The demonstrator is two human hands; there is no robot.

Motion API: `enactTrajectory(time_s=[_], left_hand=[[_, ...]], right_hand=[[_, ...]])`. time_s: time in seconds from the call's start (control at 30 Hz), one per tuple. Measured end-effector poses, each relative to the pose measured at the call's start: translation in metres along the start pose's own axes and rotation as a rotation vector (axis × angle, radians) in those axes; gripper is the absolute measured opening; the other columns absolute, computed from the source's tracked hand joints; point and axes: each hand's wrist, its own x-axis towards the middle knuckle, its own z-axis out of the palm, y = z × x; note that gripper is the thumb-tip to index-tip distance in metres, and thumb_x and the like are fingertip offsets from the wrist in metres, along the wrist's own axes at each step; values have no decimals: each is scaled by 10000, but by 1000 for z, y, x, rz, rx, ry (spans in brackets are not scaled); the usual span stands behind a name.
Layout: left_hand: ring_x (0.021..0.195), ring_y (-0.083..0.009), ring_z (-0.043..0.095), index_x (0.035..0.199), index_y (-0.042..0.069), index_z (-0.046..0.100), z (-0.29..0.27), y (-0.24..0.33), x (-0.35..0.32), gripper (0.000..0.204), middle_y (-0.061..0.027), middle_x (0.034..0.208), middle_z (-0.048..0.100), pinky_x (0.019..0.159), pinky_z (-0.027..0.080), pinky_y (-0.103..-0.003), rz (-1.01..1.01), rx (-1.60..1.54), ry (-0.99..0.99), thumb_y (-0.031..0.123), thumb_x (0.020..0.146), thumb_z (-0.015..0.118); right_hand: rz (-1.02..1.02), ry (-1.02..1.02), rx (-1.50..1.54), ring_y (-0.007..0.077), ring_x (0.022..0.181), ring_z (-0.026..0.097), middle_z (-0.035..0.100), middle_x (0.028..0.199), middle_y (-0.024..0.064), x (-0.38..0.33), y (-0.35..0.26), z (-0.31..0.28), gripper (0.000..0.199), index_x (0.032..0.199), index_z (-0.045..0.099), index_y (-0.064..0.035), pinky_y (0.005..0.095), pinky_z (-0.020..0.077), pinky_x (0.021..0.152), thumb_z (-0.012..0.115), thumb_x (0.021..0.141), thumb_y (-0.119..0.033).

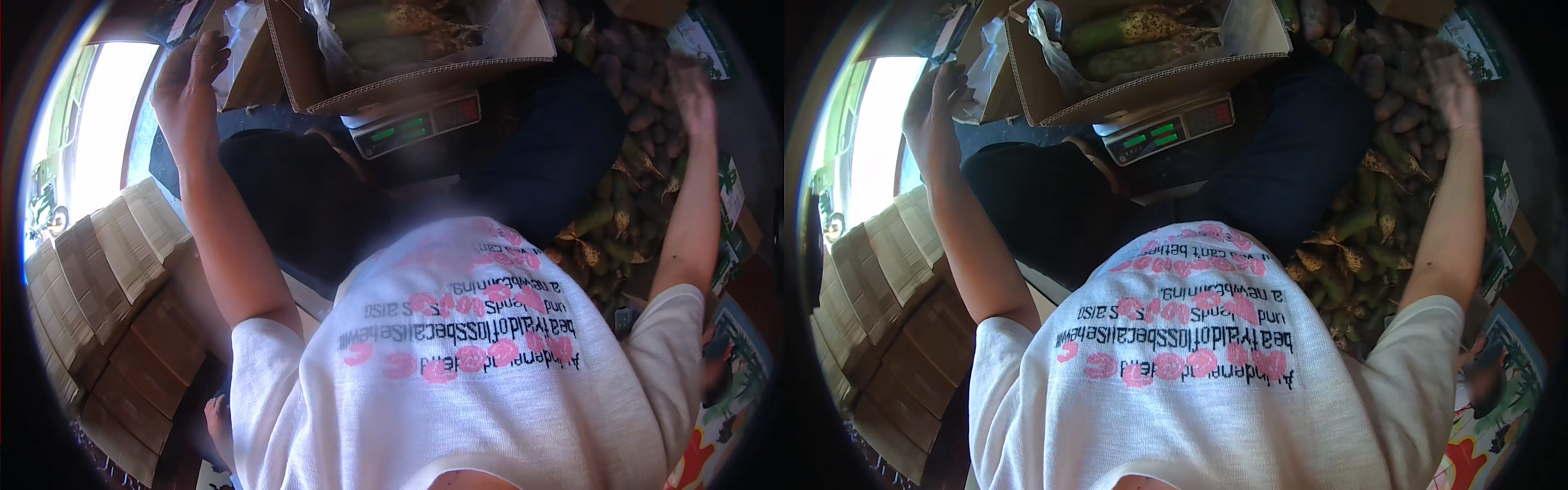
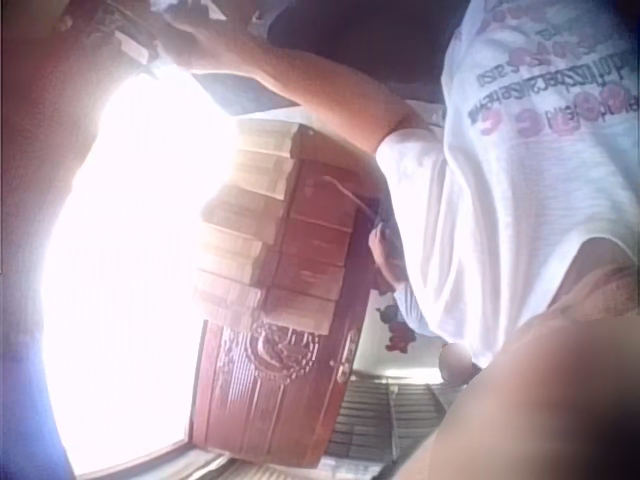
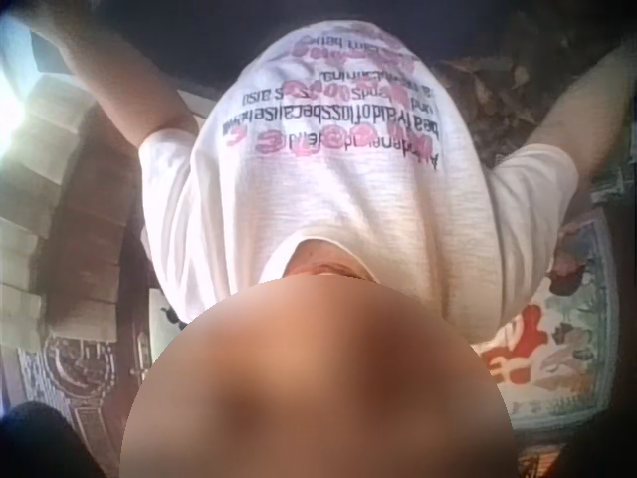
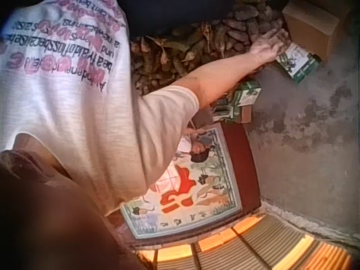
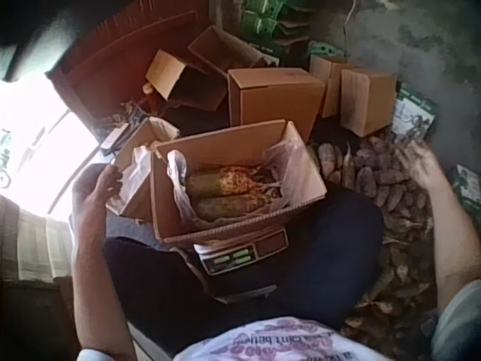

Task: The recorder packs radishes or similar root vegetables into plastic bags and then into cardboard boxes for shipping.

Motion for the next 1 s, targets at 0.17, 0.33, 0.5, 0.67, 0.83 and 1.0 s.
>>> enactTrajectory(time_s=[0.17,0.33,0.5,0.67,0.83,1.0], left_hand=[[918,-183,703,1102,-49,689,24,-6,7,306,-125,1002,726,850,559,-303,-7,-170,-68,227,998,607],[950,-226,687,1101,-88,664,30,4,5,447,-175,1059,702,886,550,-345,-55,-95,-149,336,1022,546],[911,-300,703,989,11,755,59,12,16,628,-186,877,733,877,505,-404,-232,396,-259,607,907,574],[827,-200,674,957,6,738,117,-2,17,371,-137,797,708,778,502,-358,-160,329,-473,360,949,628],[817,-323,702,1086,58,706,152,-30,36,335,-153,866,723,777,526,-404,186,479,-633,349,966,590],[1281,-368,496,1294,75,591,183,-88,32,381,-194,1329,567,1091,381,-451,461,677,-901,214,951,501]], right_hand=[[-89,77,-952,414,1187,575,568,1356,199,-19,63,-27,539,1337,579,-100,460,466,1003,566,946,-471],[-83,169,-575,431,1148,582,643,1191,247,38,-84,25,577,1220,648,-48,448,467,973,500,960,-541],[-628,132,-543,377,1220,566,601,1279,247,27,-232,128,483,1298,600,-80,450,460,1023,662,840,-221],[58,-220,-567,374,1100,659,706,1105,203,22,-280,194,513,1046,714,-19,449,522,936,756,743,-431],[198,-346,133,182,808,681,723,880,68,34,-258,213,321,993,699,-53,345,544,736,713,776,-289],[468,-621,984,255,885,695,721,934,135,20,-281,218,275,1003,682,12,354,533,838,534,876,-181]])
